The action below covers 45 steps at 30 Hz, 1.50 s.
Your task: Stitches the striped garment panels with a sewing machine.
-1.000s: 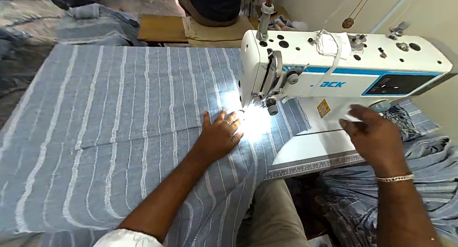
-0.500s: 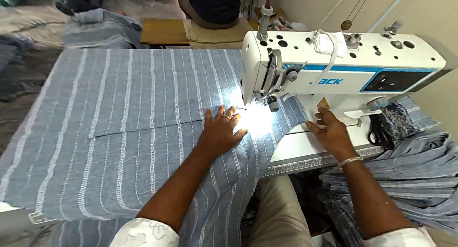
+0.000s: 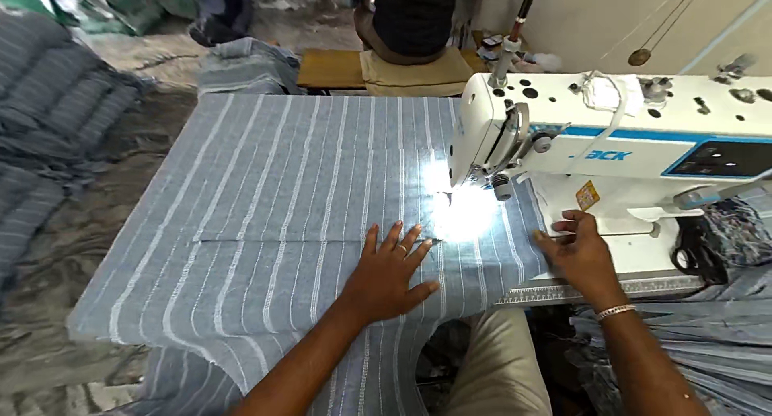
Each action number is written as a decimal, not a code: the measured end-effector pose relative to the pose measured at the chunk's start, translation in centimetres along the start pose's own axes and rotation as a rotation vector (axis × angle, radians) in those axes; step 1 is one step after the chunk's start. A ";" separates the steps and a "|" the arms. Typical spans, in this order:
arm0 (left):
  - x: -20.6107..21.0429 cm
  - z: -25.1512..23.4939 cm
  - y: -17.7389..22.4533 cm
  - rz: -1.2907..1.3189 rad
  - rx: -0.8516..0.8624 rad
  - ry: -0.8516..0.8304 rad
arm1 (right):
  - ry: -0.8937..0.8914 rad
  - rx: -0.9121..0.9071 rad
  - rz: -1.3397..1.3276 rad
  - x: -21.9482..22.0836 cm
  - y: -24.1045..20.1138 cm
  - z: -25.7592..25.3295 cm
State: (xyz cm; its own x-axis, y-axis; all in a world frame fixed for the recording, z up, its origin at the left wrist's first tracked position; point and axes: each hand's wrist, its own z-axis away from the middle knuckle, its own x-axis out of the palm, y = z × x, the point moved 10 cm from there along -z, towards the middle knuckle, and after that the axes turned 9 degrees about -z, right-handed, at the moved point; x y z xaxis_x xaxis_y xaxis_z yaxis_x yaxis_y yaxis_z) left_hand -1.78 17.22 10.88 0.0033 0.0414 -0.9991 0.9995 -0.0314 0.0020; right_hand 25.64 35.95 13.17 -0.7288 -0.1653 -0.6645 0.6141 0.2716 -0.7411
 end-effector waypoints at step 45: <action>-0.7 -1.4 5.3 0.004 -0.222 -0.088 | 0.054 -0.067 0.403 -10.0 -0.9 2.8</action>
State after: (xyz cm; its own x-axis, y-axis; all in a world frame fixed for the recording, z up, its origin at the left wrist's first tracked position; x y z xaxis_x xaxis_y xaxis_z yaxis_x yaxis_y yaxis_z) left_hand 3.60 18.42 11.64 0.0144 -0.0459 -0.9988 0.9819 0.1891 0.0055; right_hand 33.21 34.71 20.17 -0.4498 0.0168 -0.8930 0.8341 0.3654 -0.4133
